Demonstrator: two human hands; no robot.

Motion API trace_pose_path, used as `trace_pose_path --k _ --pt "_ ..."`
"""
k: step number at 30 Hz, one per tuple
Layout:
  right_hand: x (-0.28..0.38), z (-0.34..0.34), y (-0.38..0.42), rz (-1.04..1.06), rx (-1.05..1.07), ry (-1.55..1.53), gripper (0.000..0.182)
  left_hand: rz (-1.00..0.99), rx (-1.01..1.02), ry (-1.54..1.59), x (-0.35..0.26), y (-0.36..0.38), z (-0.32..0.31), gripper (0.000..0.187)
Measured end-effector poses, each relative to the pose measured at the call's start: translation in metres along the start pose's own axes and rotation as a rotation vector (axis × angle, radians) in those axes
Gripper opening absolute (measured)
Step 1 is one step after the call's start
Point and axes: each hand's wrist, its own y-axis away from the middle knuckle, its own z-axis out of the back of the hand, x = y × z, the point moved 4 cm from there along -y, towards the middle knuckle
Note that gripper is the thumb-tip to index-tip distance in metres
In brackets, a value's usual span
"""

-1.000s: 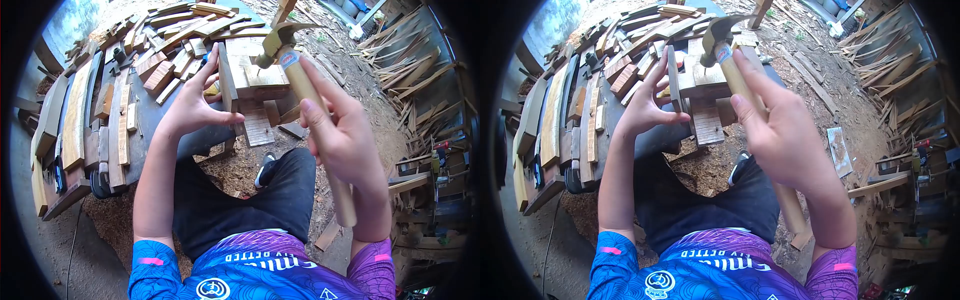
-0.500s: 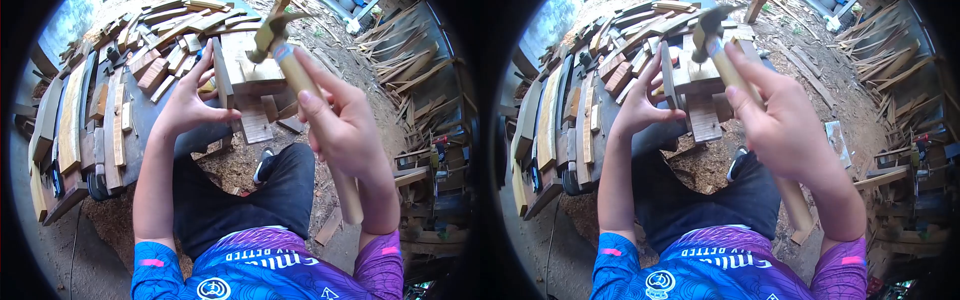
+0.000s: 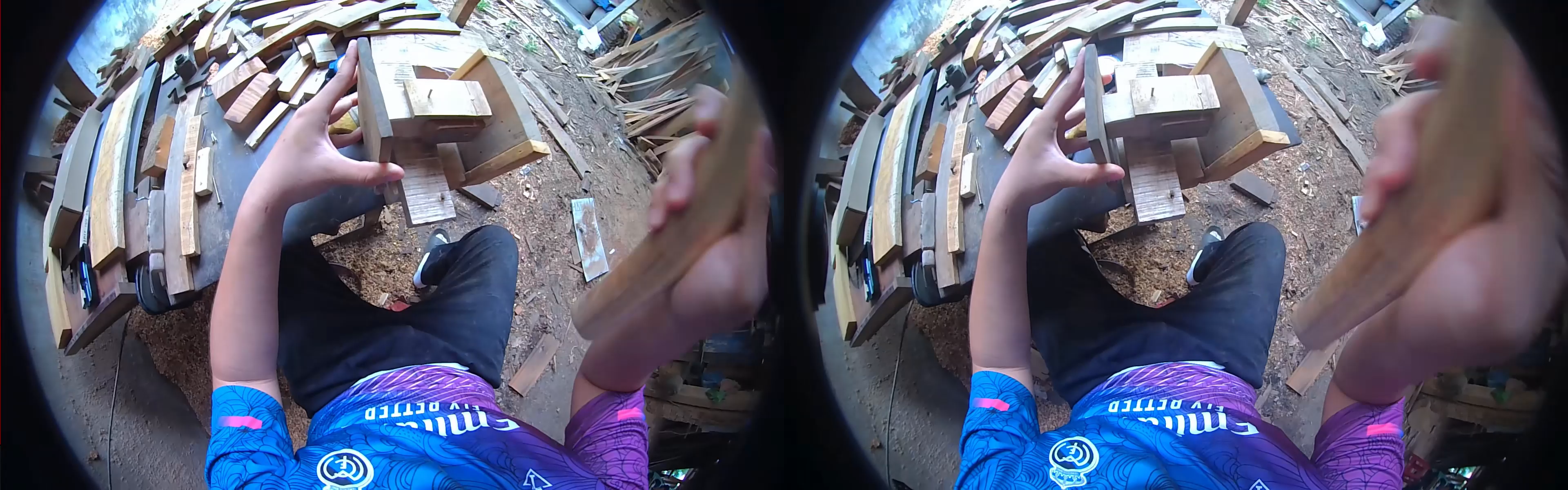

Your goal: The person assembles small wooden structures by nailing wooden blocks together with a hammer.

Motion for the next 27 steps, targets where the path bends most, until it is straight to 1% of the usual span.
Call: trace_pose_path --k 3,4,5,6,7,9,10,13,17,19,23,25,26,27 --pt "-0.002 0.004 0.001 0.067 -0.027 -0.087 0.025 0.000 0.000 -0.003 -0.002 0.000 0.000 0.137" --pt "-0.019 -0.017 0.018 -0.046 0.094 -0.003 0.027 0.000 -0.001 0.011 -0.003 0.000 -0.001 0.137" --pt "-0.028 -0.028 0.019 -0.320 0.505 0.453 0.041 0.008 0.008 0.041 -0.003 0.000 -0.002 0.137" --pt "-0.041 -0.042 0.029 -0.328 0.420 0.299 0.051 0.008 0.008 0.030 -0.003 0.001 -0.001 0.137" --pt "-0.039 -0.038 0.028 -0.325 0.405 0.303 0.051 0.006 0.017 0.019 -0.002 -0.001 0.000 0.137" --pt "-0.034 -0.037 0.024 -0.452 0.428 0.188 0.054 0.019 0.015 0.042 0.002 0.000 0.001 0.137" --pt "-0.034 -0.037 0.024 -0.456 0.426 0.186 0.054 0.036 0.011 0.063 0.004 0.001 0.002 0.137" --pt "-0.033 -0.036 0.019 -0.371 0.415 0.208 0.053 0.016 0.001 0.031 0.004 0.001 0.002 0.136" --pt "-0.034 -0.032 0.014 -0.347 0.401 0.197 0.053 0.028 0.012 0.040 0.001 0.002 0.000 0.137" --pt "-0.035 -0.030 0.012 -0.276 0.339 0.184 0.052 0.038 0.005 0.054 0.000 0.001 0.000 0.137" --pt "-0.039 -0.028 0.012 -0.348 0.401 0.220 0.052 0.032 0.013 0.019 0.000 0.001 0.001 0.137" --pt "-0.040 -0.026 0.010 -0.433 0.452 0.158 0.051 0.022 0.020 -0.008 -0.001 0.000 0.001 0.137" --pt "-0.035 -0.023 0.008 -0.438 0.453 0.156 0.051 0.028 0.021 -0.008 -0.001 0.000 0.001 0.137" --pt "-0.025 -0.017 0.005 -0.400 0.371 0.151 0.049 0.024 0.014 -0.016 -0.001 0.001 0.001 0.137"
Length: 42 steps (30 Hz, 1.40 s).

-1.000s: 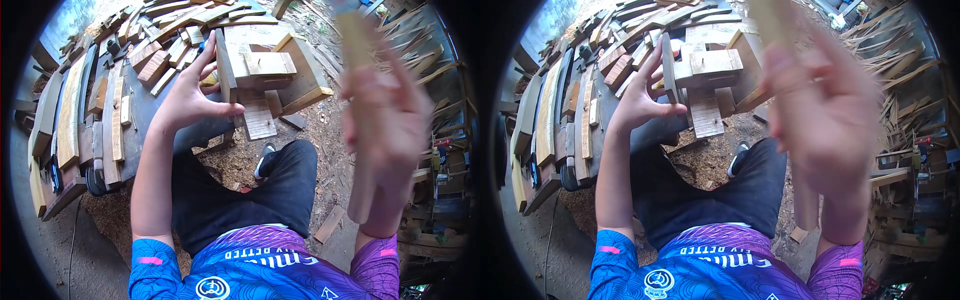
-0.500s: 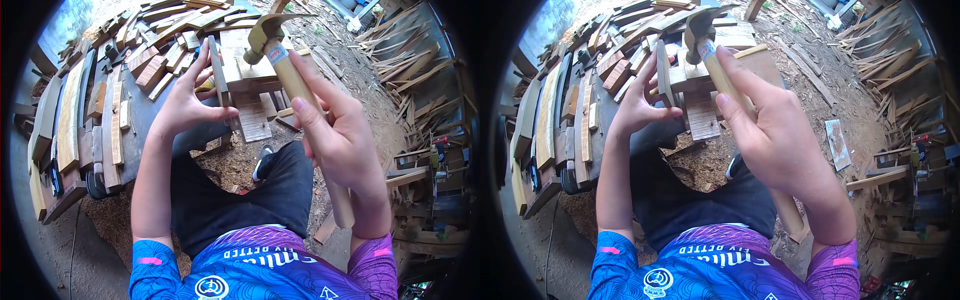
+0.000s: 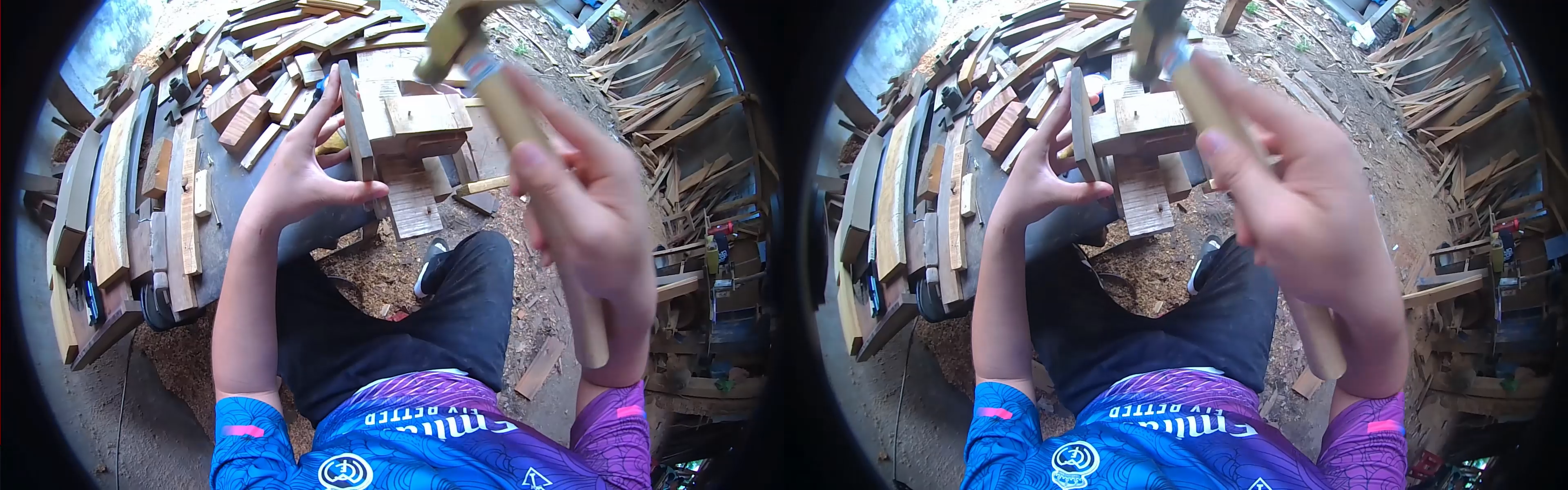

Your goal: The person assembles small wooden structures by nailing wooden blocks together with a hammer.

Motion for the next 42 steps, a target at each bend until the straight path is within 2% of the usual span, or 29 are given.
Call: trace_pose_path --k 1,2,4,7,8,9,10,11,20,21,22,24,25,30,31,33,34,36,40,42 --pt "0.008 0.006 0.002 0.035 -0.082 -0.014 0.048 -0.006 -0.008 -0.009 0.000 0.000 0.000 0.137" --pt "0.014 0.005 0.002 0.030 -0.077 -0.016 0.048 0.001 -0.010 -0.007 0.000 -0.001 0.001 0.137" --pt "0.029 0.017 0.007 0.278 -0.489 -0.171 0.045 -0.013 0.003 0.012 0.000 -0.001 0.000 0.136" --pt "0.020 0.019 0.005 0.358 -0.450 -0.280 0.044 -0.026 -0.001 0.007 0.002 0.000 0.001 0.135" --pt "-0.004 0.007 0.004 0.531 -0.334 -0.270 0.044 -0.028 0.000 -0.004 0.003 0.000 0.001 0.135" --pt "-0.007 -0.001 0.005 0.183 -0.173 0.049 0.047 -0.029 0.005 -0.003 0.004 0.000 0.001 0.135" --pt "-0.019 -0.012 0.001 -0.002 0.092 0.171 0.049 -0.031 0.004 -0.001 0.004 0.000 0.001 0.135" --pt "-0.025 -0.019 -0.002 0.069 0.046 0.106 0.049 -0.033 0.006 0.000 0.004 -0.001 0.001 0.134" --pt "0.002 -0.010 0.005 0.231 -0.266 -0.059 0.052 0.005 0.017 -0.025 0.000 -0.002 0.000 0.134" --pt "-0.003 -0.010 0.004 0.264 -0.231 0.056 0.051 0.011 0.019 0.003 0.000 -0.002 0.000 0.134" --pt "-0.013 -0.013 0.000 0.241 -0.054 0.235 0.050 0.012 0.021 -0.001 0.000 0.000 -0.002 0.134" --pt "-0.031 -0.027 -0.010 0.441 -0.018 0.358 0.050 0.004 0.002 0.008 -0.002 -0.002 -0.004 0.134" --pt "-0.028 -0.022 -0.011 0.457 -0.026 0.366 0.050 -0.014 0.014 -0.059 -0.001 -0.003 -0.001 0.133" --pt "0.007 -0.004 0.009 0.143 -0.139 -0.035 0.051 0.008 0.001 -0.018 0.003 -0.001 -0.002 0.131" --pt "0.008 -0.008 0.010 0.133 -0.129 -0.037 0.051 0.008 0.002 -0.024 0.003 0.000 -0.003 0.131" --pt "0.012 -0.006 0.011 0.173 -0.433 -0.127 0.050 -0.009 0.002 -0.017 0.003 0.000 -0.003 0.130" --pt "0.000 -0.007 0.009 0.170 -0.431 -0.129 0.050 -0.005 0.001 -0.018 0.004 0.001 -0.003 0.130" --pt "-0.030 -0.022 -0.005 0.109 0.060 0.135 0.051 -0.039 -0.010 -0.023 0.001 -0.001 -0.005 0.130" --pt "-0.016 -0.009 0.003 -0.003 0.127 0.097 0.052 -0.053 -0.007 -0.057 0.003 -0.002 -0.006 0.128" --pt "-0.008 -0.004 0.007 0.050 0.004 0.033 0.049 -0.061 -0.009 -0.066 0.004 -0.002 -0.006 0.128"
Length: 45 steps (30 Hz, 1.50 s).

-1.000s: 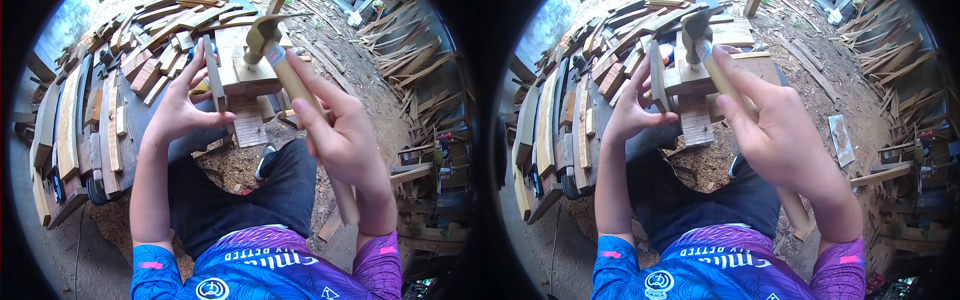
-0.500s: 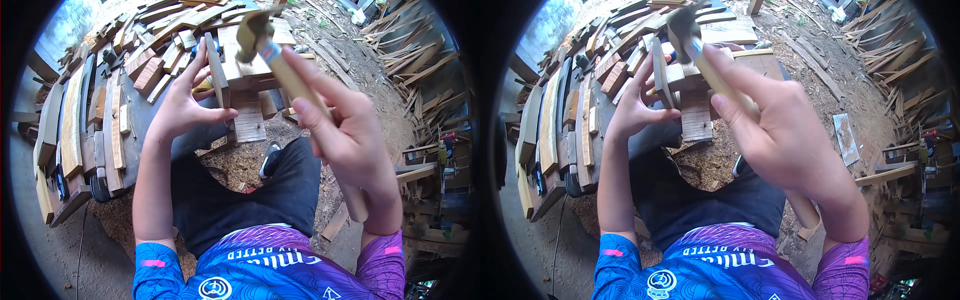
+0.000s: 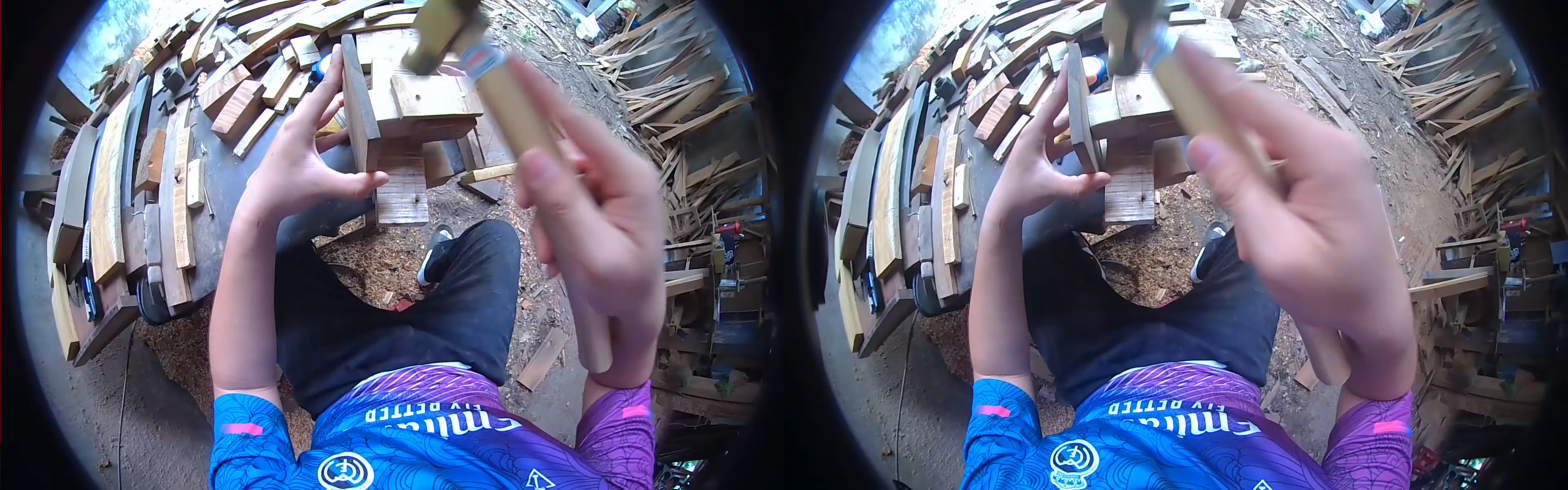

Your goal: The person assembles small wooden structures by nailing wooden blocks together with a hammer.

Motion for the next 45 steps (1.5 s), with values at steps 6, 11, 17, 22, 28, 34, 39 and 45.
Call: trace_pose_path --k 6,11,17,22,28,34,39,45 --pt "-0.006 0.005 0.004 0.232 -0.299 -0.058 0.045 -0.004 0.014 0.007 0.001 0.002 0.000 0.129" --pt "-0.020 -0.010 -0.006 0.010 0.066 0.070 0.054 -0.005 0.032 0.029 0.002 -0.001 0.000 0.129" --pt "0.015 -0.002 0.007 0.125 -0.577 -0.170 0.049 -0.022 0.022 0.007 -0.002 0.000 -0.001 0.128" --pt "-0.032 -0.010 -0.009 0.052 0.025 0.081 0.050 -0.001 0.036 0.042 -0.001 -0.002 -0.003 0.127" --pt "-0.002 0.000 -0.007 0.062 -0.234 -0.151 0.052 0.012 0.027 0.016 0.001 0.001 -0.003 0.128" --pt "-0.025 -0.009 -0.027 0.197 0.127 0.189 0.056 0.021 -0.004 -0.017 0.003 0.000 -0.003 0.127" --pt "-0.021 0.003 -0.035 0.127 0.024 -0.003 0.055 0.032 -0.027 0.009 0.005 -0.002 -0.003 0.130" --pt "-0.038 0.026 -0.084 0.169 -0.071 0.146 0.053 0.059 -0.224 0.296 0.001 -0.003 0.016 0.115"
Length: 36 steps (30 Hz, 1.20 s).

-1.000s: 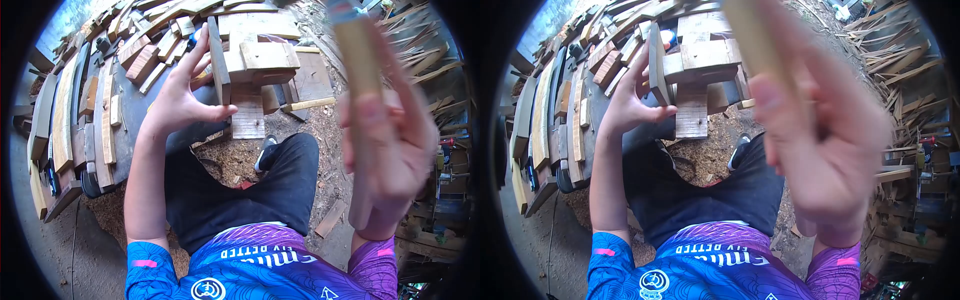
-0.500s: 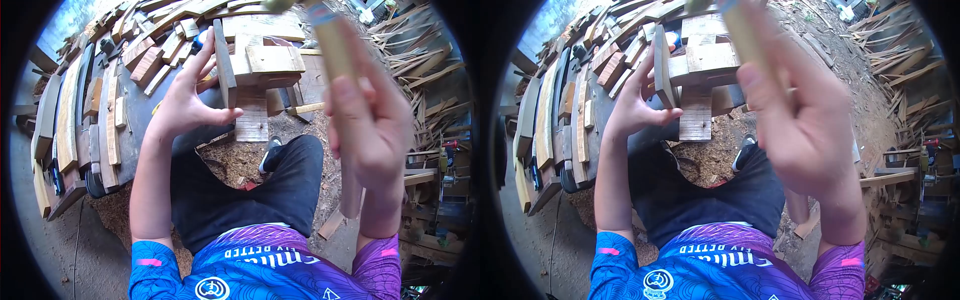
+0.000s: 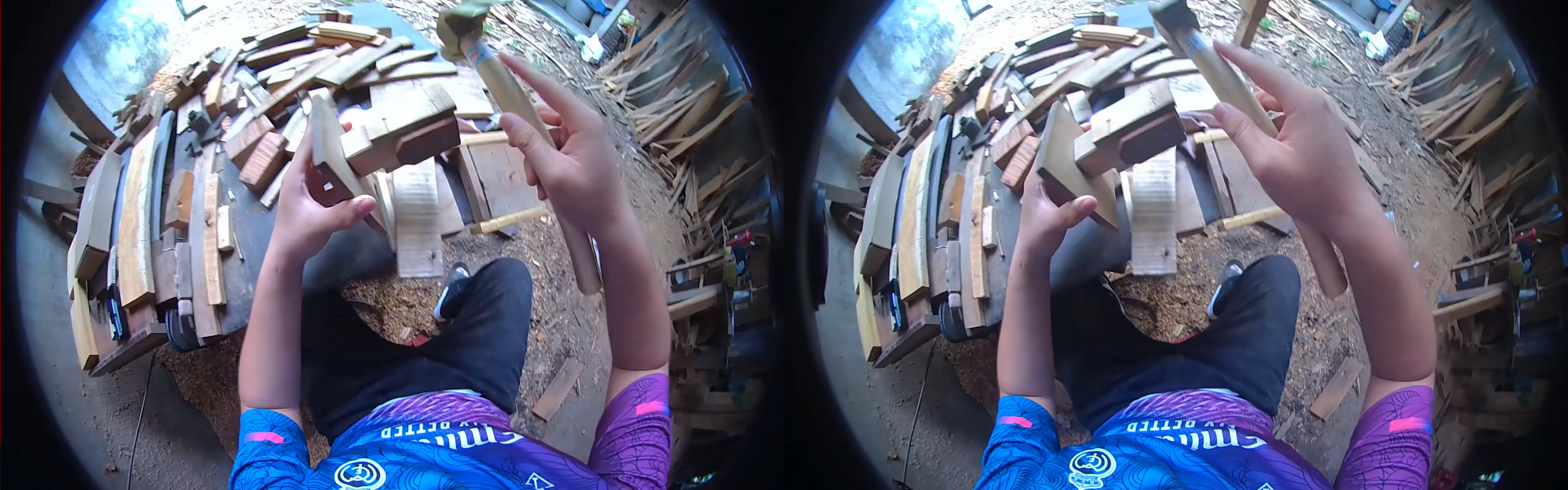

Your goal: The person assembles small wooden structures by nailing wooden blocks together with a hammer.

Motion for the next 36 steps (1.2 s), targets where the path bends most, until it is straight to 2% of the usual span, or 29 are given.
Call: trace_pose_path --k 1,2,3,4,5,6,7,9,10,13,14,15,17,19,21,23,25,27,29,31,36 --pt "-0.011 -0.003 -0.011 0.027 0.000 -0.009 0.053 0.008 -0.048 0.011 -0.004 0.001 0.007 0.108" --pt "-0.020 -0.006 -0.022 0.074 0.031 0.091 0.055 0.021 -0.099 0.030 0.002 0.003 0.020 0.092" --pt "-0.026 -0.012 -0.035 0.123 0.059 0.191 0.057 0.001 -0.126 0.029 0.000 0.004 0.028 0.087" --pt "-0.027 -0.019 -0.048 0.152 0.059 0.180 0.057 0.007 -0.154 0.168 -0.003 0.007 0.030 0.085" --pt "-0.032 -0.030 -0.061 0.080 0.143 0.255 0.058 0.016 -0.178 0.307 -0.006 0.010 0.030 0.084" --pt "-0.038 -0.042 -0.071 0.004 0.226 0.329 0.060 0.050 -0.144 0.313 -0.011 0.013 0.031 0.087" --pt "-0.038 -0.057 -0.082 0.106 0.218 0.390 0.058 0.036 -0.154 0.299 -0.015 0.016 0.032 0.087" --pt "-0.033 -0.080 -0.097 0.239 0.215 0.594 0.061 0.057 -0.240 0.289 -0.016 0.025 0.034 0.101" --pt "-0.027 -0.091 -0.105 0.340 0.186 0.608 0.061 0.052 -0.206 0.267 -0.020 0.028 0.034 0.100" --pt "-0.011 -0.097 -0.114 0.140 0.241 0.095 0.048 0.021 -0.287 0.301 -0.035 0.040 0.029 0.094" --pt "0.000 -0.097 -0.110 0.165 0.246 -0.295 0.043 0.033 -0.245 0.294 -0.046 0.043 0.023 0.098" --pt "0.010 -0.096 -0.106 0.146 0.298 -0.527 0.043 0.035 -0.247 0.293 -0.041 0.048 0.024 0.098" --pt "0.033 -0.096 -0.092 0.263 0.306 -0.751 0.042 0.058 -0.190 0.326 -0.028 0.058 0.023 0.102" --pt "0.036 -0.101 -0.077 0.258 0.338 -0.848 0.041 0.073 -0.185 0.376 -0.032 0.063 -0.002 0.107" --pt "0.037 -0.098 -0.063 0.215 0.474 -1.150 0.038 0.074 -0.103 0.252 -0.030 0.071 -0.022 0.118" --pt "0.031 -0.089 -0.050 0.207 0.450 -1.196 0.037 0.096 -0.111 0.307 -0.037 0.076 -0.035 0.118" --pt "0.028 -0.080 -0.039 0.239 0.418 -1.188 0.034 0.076 -0.099 0.185 -0.042 0.080 -0.037 0.117" --pt "0.026 -0.074 -0.028 0.252 0.385 -1.247 0.033 0.072 -0.094 0.206 -0.048 0.081 -0.046 0.114" --pt "0.024 -0.066 -0.015 0.191 0.336 -1.236 0.033 0.055 -0.090 0.100 -0.051 0.083 -0.053 0.114" --pt "0.019 -0.061 -0.008 0.255 0.309 -1.320 0.033 0.056 -0.056 0.132 -0.052 0.082 -0.062 0.115" --pt "0.009 -0.046 0.004 0.280 0.224 -1.203 0.030 0.106 0.003 0.183 -0.038 0.086 -0.070 0.116"
